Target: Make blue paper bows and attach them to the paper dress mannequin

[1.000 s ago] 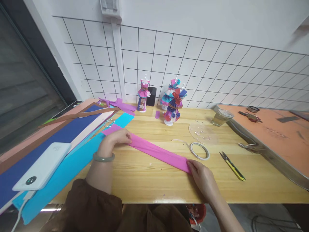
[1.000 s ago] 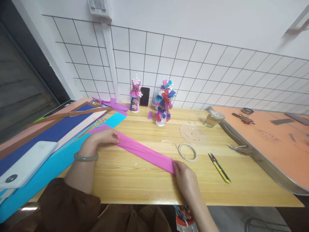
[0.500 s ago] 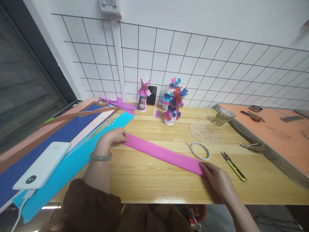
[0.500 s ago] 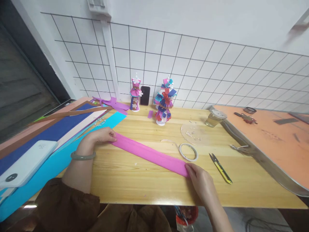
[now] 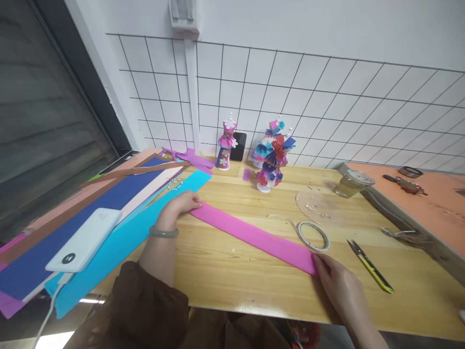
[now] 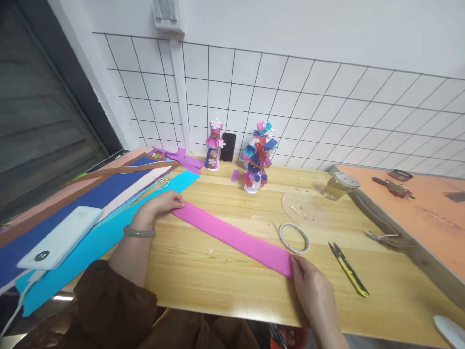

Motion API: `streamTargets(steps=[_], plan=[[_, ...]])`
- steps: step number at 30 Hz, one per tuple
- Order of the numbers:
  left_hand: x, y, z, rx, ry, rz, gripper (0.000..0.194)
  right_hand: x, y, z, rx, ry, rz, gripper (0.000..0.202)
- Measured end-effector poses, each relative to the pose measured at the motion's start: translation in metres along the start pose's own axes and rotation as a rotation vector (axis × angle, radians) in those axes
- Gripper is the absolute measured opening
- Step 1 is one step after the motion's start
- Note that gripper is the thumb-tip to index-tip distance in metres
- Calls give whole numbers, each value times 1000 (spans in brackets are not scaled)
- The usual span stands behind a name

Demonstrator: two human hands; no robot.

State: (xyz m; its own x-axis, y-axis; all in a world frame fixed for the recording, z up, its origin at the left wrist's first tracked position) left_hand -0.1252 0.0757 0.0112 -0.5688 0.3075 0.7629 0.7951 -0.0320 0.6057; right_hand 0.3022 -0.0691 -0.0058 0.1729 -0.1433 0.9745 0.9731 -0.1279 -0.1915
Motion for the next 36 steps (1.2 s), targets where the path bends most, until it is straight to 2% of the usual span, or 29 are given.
streamTargets(steps=[10, 17, 25, 36], plan=[[2, -3, 5, 16, 140, 120, 28, 2, -4, 0, 1, 29, -42, 37], [1, -6, 8, 16, 138, 159, 33, 2, -10, -2, -25, 49, -112, 34], [-1, -11, 12, 61, 188, 175, 32, -4, -8, -9, -53, 43, -150, 36], [2, -4, 9, 36, 221, 288, 35, -3, -6, -6, -48, 21, -173, 35]])
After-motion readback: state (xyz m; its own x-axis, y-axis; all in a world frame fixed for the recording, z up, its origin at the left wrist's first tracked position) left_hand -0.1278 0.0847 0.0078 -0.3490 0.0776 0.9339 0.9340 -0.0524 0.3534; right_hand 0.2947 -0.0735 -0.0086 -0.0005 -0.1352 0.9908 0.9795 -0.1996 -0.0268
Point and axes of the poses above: each hand's wrist, its own z-axis towards the middle knuckle, its own x-axis out of the back of the hand, y = z × x, the point moved 5 cm from there along z, towards the middle knuckle, and after that the axes turned 1 degree about -z, right-handed, at the moved point
